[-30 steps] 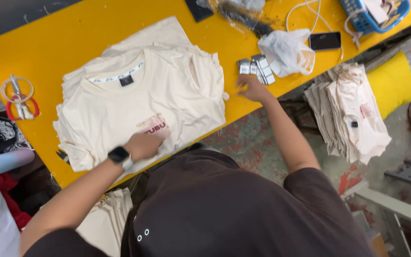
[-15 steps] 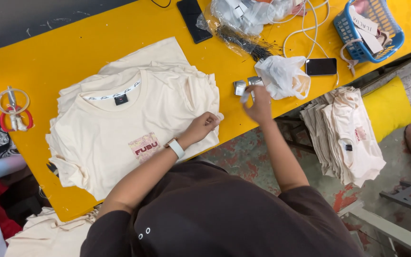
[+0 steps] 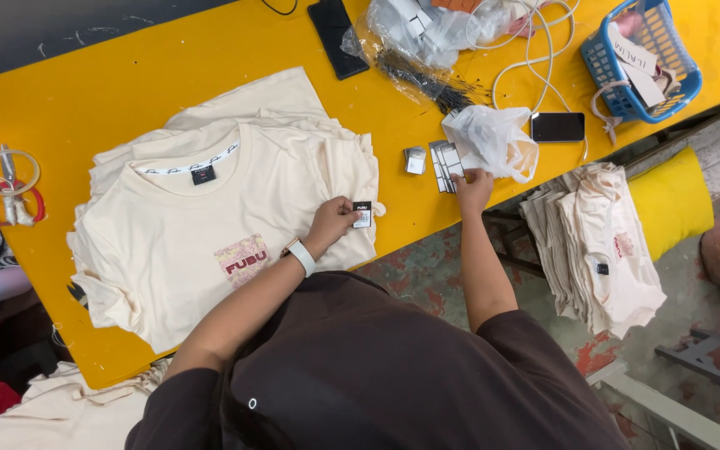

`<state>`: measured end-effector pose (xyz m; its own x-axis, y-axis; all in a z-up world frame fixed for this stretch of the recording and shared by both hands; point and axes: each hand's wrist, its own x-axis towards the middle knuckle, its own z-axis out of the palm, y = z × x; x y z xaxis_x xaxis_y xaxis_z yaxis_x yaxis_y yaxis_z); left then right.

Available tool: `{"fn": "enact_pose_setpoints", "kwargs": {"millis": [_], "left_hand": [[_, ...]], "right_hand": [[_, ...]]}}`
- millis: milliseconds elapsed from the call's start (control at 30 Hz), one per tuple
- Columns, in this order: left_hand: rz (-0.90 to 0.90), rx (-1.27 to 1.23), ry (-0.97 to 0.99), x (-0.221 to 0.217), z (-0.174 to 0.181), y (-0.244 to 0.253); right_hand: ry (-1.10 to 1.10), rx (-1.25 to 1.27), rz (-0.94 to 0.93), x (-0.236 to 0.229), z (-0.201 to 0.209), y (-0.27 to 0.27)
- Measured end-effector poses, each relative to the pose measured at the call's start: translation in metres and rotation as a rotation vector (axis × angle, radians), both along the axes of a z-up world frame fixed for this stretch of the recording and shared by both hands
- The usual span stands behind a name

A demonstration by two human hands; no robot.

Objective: Attaching tags to t-shirts using a tagging gun and stacking the finished items on a work table.

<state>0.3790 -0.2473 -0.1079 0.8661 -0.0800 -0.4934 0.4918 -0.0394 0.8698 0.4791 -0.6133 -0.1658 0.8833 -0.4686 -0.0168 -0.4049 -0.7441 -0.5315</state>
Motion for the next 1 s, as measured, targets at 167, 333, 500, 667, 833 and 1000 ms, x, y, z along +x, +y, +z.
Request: {"fn": "enact_pose_setpoints", "kwargs": {"millis": [167, 333, 500, 667, 833, 1000], "left_hand": [[-0.038, -0.060, 0.048, 0.003, 0.004, 0.004], [-0.067, -0.154, 0.106, 0.014, 0.015, 0.003], [-0.082, -0.178, 0.075, 0.037, 0.031, 0.000], [0.054, -0.253, -0.019, 0.049, 0.063, -0.014], [0.303, -0.271, -0.056, 0.078, 0.046, -0.002], [0.224, 0.063, -0.177, 0.074, 0.042, 0.086]], "right_hand": [[-0.077, 0.190, -0.084, -0.003, 0.019, -0.002], [-0.045, 0.351, -0.154, -0.005, 0.055, 0.001], [0.048, 0.112, -0.104, -0.003, 0.038, -0.015], [0.116, 0.561, 0.156, -0.006, 0.149, 0.081], [0.223, 0.786, 0.629, 0.037, 0.192, 0.176], [-0.184, 0.172, 0.485, 0.221, 0.104, 0.136]]}}
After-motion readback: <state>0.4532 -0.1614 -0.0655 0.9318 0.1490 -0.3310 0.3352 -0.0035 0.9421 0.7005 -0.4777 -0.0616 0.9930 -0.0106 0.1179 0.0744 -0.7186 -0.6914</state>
